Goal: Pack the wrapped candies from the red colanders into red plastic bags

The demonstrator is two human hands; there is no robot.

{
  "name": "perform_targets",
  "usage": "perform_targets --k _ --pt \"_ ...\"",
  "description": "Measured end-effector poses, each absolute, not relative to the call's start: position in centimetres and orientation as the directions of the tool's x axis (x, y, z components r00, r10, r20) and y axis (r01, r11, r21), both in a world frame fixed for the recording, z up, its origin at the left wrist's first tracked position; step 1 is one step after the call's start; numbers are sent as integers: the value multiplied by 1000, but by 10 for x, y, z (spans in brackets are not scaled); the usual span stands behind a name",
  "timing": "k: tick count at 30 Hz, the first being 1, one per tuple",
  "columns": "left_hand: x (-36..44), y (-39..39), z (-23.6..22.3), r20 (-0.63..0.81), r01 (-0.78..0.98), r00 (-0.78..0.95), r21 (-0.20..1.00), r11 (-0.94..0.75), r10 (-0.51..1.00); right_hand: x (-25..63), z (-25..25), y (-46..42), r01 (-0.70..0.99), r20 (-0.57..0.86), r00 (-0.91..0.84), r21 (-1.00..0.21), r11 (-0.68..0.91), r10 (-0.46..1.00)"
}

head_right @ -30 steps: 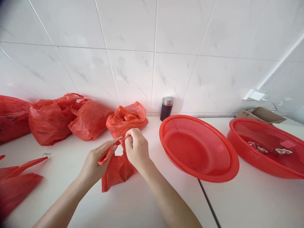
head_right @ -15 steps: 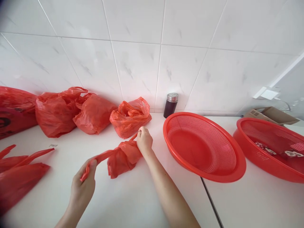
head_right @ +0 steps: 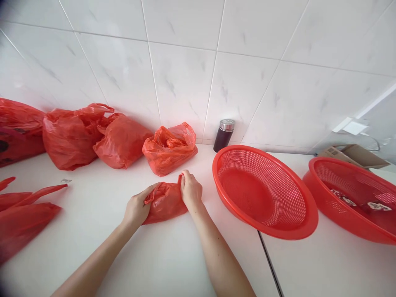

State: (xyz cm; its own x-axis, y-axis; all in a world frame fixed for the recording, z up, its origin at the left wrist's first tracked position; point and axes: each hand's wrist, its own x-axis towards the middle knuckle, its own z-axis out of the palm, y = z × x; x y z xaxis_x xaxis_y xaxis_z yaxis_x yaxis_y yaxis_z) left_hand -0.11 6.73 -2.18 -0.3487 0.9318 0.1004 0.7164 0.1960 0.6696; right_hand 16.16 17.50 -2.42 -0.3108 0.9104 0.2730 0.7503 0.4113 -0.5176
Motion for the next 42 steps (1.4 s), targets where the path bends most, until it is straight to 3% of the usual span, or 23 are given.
perform_targets --k 11,21,33,38,42 --pt "-34 114 -11 -53 845 -394 373 384 917 159 -38 205 869 130 -257 -402 287 958" --pt "-37 128 -18 -70 855 -425 297 425 903 149 -39 223 910 65 -249 -327 257 966" --pt "-42 134 -26 13 847 -454 315 427 891 142 -41 232 877 115 -246 -397 272 962" --pt "-41 128 -29 98 831 -430 430 352 897 150 -37 230 783 149 -282 -536 317 948" --pt "-41 127 -31 121 792 -412 539 288 903 156 -35 230 636 144 -445 -644 425 884"
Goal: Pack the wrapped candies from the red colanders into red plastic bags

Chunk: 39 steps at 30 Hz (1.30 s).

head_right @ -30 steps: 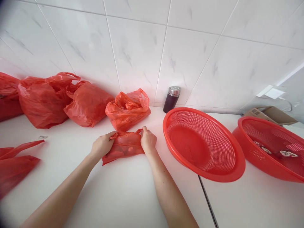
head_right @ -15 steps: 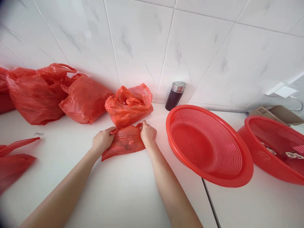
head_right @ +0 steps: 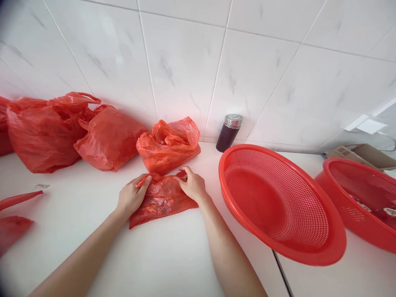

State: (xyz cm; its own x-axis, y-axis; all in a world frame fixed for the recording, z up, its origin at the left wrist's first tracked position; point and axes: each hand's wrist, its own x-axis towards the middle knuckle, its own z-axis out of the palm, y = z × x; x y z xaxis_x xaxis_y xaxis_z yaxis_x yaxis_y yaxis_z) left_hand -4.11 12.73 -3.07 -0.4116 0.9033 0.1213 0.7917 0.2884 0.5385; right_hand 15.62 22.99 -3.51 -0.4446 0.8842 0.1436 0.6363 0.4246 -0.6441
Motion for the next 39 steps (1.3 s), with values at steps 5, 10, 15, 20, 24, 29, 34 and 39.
perform_targets --k 5,10,15,20,24,29,34,39 --pt "-42 125 -31 121 750 -214 657 83 969 161 -41 236 497 127 -588 -722 481 799" --pt "-47 119 -30 125 708 -168 706 31 978 162 -46 239 459 176 -587 -732 504 790" --pt "-46 119 -34 199 750 -163 661 -10 966 159 -38 228 515 242 -553 -653 555 797" --pt "-42 125 -42 223 826 -130 563 -19 966 148 -35 217 661 208 -563 -468 587 800" --pt "-41 128 -46 222 877 -126 481 4 967 141 -36 215 729 174 -564 -354 585 808" --pt "-41 128 -47 219 896 -131 443 21 967 141 -34 214 747 164 -571 -301 592 804" --pt "-39 127 -44 218 886 -148 463 32 965 143 -33 213 743 165 -572 -312 593 803" --pt "-34 125 -38 178 849 -260 510 137 949 146 -31 215 724 165 -549 -396 565 820"
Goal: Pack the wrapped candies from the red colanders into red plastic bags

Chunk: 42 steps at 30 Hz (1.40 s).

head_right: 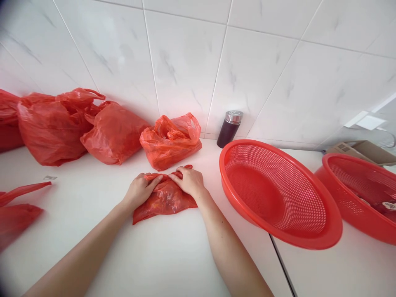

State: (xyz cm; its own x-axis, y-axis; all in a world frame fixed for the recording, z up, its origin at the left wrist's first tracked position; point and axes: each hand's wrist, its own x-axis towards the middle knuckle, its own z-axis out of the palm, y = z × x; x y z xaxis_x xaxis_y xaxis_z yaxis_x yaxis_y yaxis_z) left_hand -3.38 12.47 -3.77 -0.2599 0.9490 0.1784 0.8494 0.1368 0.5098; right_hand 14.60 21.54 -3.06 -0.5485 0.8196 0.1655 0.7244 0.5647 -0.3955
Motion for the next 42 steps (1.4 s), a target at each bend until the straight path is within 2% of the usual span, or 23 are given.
perform_targets --k 6,11,15,21,28,30,31,33,34,35,36,38,42 --pt "-31 120 -31 89 758 -377 602 252 922 146 -35 217 699 206 -387 -571 431 899" --pt "-20 112 -20 29 678 -402 681 277 915 139 -47 223 484 207 -324 -802 349 923" --pt "-14 96 -15 -4 619 -440 723 306 898 137 -55 234 300 163 -284 -921 250 945" --pt "-13 36 -24 -82 496 -438 809 317 895 135 -60 237 155 109 -249 -976 151 962" --pt "-18 17 -23 -198 192 -520 921 340 831 133 -56 225 135 193 -238 -964 229 952" --pt "-30 22 -10 -171 58 -617 964 261 768 135 -55 224 136 220 -224 -958 254 949" --pt "-34 24 -2 -92 51 -696 983 178 712 135 -54 224 131 233 -219 -955 265 948" --pt "-36 29 14 167 231 -796 972 38 582 134 -52 223 113 254 -215 -953 282 943" --pt "-32 32 21 298 381 -765 924 27 571 134 -51 222 101 261 -217 -952 288 941" --pt "-25 37 25 387 524 -673 851 37 630 133 -49 220 86 267 -219 -953 291 938" --pt "-16 43 27 403 635 -551 770 54 731 133 -47 218 65 279 -216 -952 299 936" --pt "4 60 23 264 752 -324 655 78 908 133 -42 213 17 332 -176 -940 340 927" --pt "26 95 3 84 769 -290 614 180 953 136 -33 203 -10 432 -58 -902 432 900"
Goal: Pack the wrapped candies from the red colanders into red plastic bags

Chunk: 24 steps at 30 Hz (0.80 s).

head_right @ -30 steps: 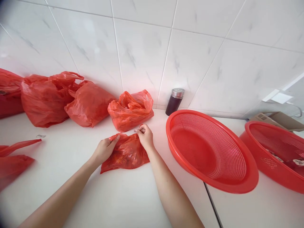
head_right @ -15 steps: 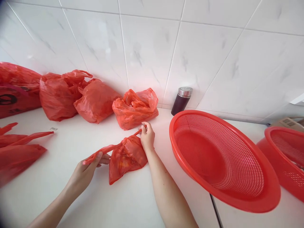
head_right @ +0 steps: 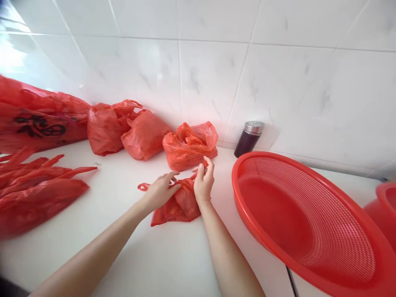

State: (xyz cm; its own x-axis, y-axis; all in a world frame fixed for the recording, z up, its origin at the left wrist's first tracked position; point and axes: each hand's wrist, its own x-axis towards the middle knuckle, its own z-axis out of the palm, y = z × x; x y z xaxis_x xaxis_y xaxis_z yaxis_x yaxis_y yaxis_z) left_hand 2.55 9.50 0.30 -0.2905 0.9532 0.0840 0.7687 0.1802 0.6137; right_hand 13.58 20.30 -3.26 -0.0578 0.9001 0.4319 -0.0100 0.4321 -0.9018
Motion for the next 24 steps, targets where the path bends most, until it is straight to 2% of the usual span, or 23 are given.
perform_targets --k 3,6,8,12,14,16,18,19,21,23,24 --pt "14 106 1 18 753 -276 626 204 961 136 -28 197 59 413 -159 -903 426 897" --pt "-16 99 24 -37 708 -256 673 213 966 131 -23 187 133 355 -475 -876 464 805" --pt "-40 87 49 -107 663 -205 716 218 973 125 -20 179 96 288 -636 -891 443 716" --pt "-80 43 96 -279 577 -62 773 262 958 114 -20 166 -52 152 -777 -983 179 611" --pt "-94 15 107 -333 429 -59 843 326 941 111 -28 166 -50 100 -806 -994 101 584" --pt "-106 -16 109 -348 171 -127 915 366 929 109 -39 169 8 60 -768 -995 102 638" --pt "-118 -47 105 -373 -49 -212 927 372 903 109 -50 172 78 31 -717 -989 125 696" --pt "-124 -61 103 -390 -98 -239 921 378 889 108 -54 172 106 23 -710 -984 140 704" --pt "-135 -85 98 -429 -115 -280 903 413 859 107 -57 170 158 25 -718 -968 197 696" --pt "-147 -103 93 -413 48 -409 881 471 814 107 -58 167 214 36 -729 -937 277 684" --pt "-153 -109 90 -362 172 -509 846 504 781 107 -57 166 233 42 -733 -922 309 679"
